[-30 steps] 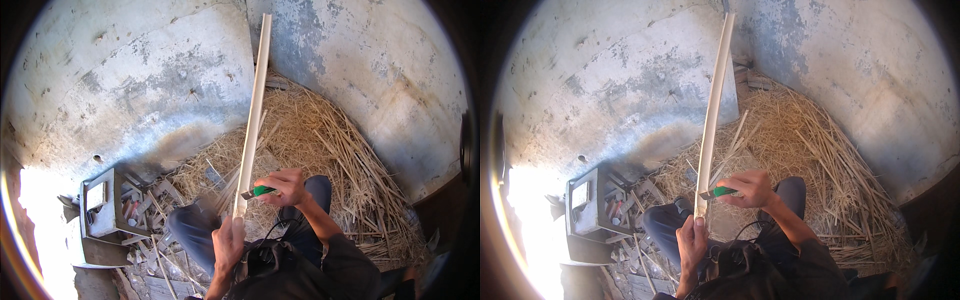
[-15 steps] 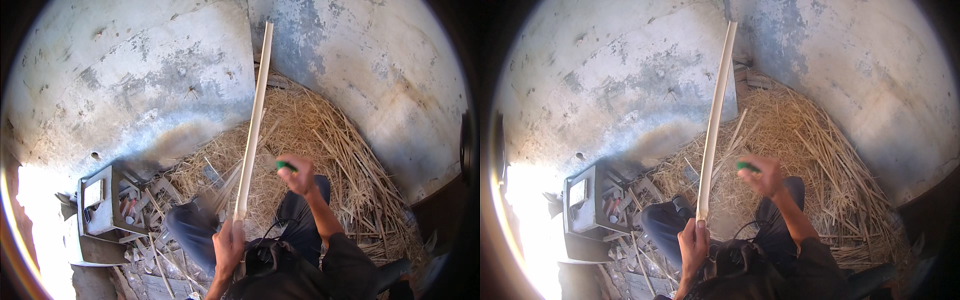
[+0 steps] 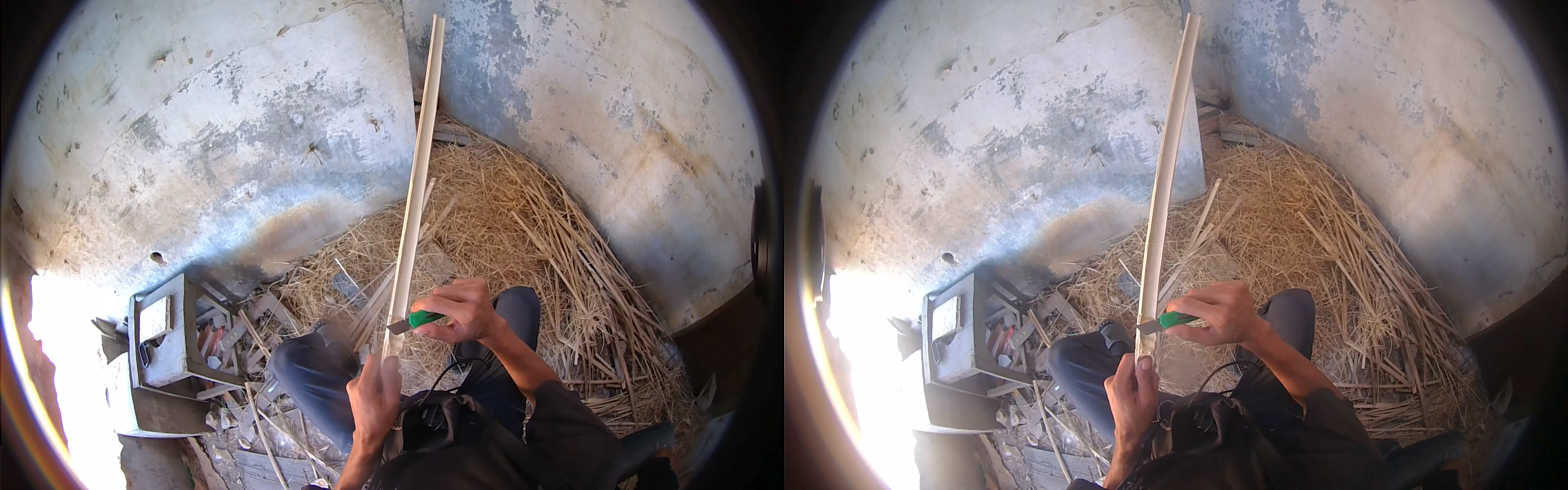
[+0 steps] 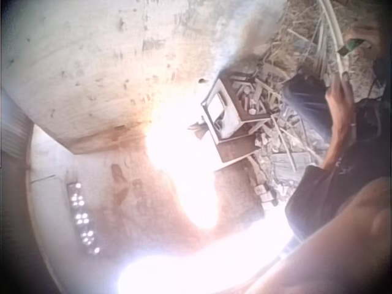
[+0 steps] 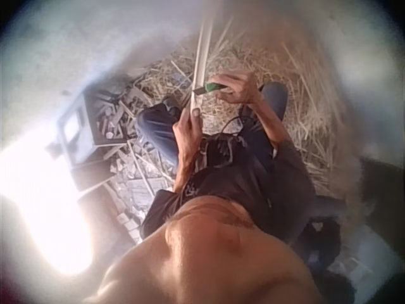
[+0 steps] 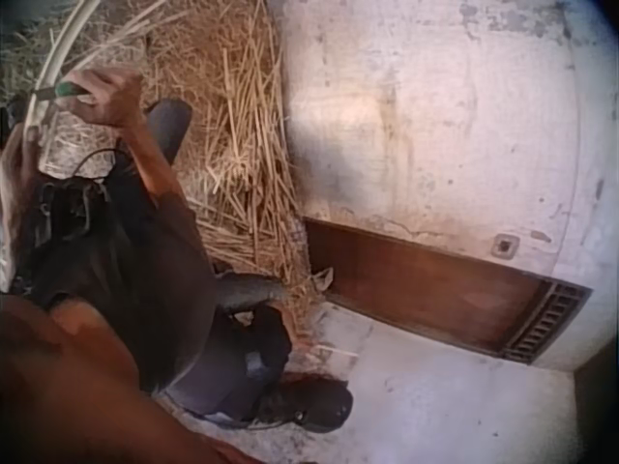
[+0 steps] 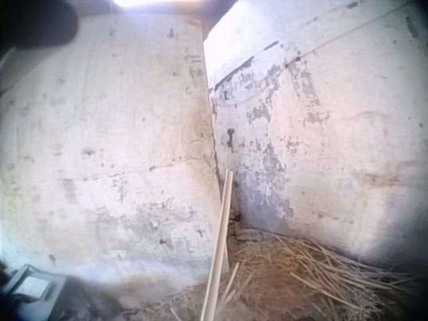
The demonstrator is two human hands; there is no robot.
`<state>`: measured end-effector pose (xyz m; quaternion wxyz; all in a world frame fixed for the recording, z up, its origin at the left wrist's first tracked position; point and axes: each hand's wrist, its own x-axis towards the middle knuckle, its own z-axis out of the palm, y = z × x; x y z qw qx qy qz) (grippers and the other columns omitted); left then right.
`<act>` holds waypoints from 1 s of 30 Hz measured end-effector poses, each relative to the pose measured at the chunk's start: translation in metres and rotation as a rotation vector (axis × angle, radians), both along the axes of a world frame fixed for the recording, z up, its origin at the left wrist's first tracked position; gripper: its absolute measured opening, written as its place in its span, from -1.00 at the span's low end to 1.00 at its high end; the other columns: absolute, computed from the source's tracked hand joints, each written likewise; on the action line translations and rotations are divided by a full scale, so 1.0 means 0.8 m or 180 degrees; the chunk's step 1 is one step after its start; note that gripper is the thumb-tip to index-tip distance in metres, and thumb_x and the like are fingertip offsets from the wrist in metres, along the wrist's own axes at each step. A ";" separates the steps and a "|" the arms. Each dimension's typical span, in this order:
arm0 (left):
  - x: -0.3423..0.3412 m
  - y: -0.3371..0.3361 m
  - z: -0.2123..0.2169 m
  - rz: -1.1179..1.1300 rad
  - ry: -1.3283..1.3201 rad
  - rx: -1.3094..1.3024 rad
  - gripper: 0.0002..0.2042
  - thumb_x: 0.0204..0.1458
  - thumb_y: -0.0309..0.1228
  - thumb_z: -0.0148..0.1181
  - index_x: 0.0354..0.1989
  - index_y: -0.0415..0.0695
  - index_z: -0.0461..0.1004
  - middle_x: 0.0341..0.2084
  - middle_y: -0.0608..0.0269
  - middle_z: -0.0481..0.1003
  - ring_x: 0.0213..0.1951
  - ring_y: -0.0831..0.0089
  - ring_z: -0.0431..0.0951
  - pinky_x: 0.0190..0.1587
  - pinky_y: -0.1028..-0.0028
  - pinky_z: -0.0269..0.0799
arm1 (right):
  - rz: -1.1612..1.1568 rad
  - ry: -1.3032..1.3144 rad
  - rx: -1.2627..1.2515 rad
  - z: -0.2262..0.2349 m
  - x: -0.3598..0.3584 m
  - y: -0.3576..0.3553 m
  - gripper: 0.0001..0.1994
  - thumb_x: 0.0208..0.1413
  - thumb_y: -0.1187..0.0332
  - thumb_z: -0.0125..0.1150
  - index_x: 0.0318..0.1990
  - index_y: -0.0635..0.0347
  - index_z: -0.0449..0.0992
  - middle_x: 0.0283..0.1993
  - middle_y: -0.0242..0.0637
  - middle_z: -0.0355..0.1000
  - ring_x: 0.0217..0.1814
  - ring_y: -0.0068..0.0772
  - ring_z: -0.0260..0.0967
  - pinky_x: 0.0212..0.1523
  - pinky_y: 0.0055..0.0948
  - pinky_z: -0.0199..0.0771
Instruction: The person sits on the floor and uses a green utility knife to shave thin strips from a long piece of bamboo. They hold the bamboo vertically and repeatedly scrape the blade along its length to remove the outer layer, creating a pile of shavings on the floor.
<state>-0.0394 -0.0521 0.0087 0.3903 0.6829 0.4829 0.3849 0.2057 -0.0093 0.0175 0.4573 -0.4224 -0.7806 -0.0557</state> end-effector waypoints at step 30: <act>-0.009 0.008 0.009 -0.0989 -0.1559 -0.1879 -0.62 0.57 -0.14 -0.14 -0.18 -0.21 0.39 -0.56 0.31 0.43 -0.71 0.61 0.36 -0.64 0.56 0.23 | 0.0604 0.1606 -0.1509 -0.021 0.008 0.001 -0.73 0.27 0.18 0.39 -0.04 0.18 0.65 -0.38 -0.35 0.56 -0.36 -0.60 0.53 -0.34 -0.44 0.46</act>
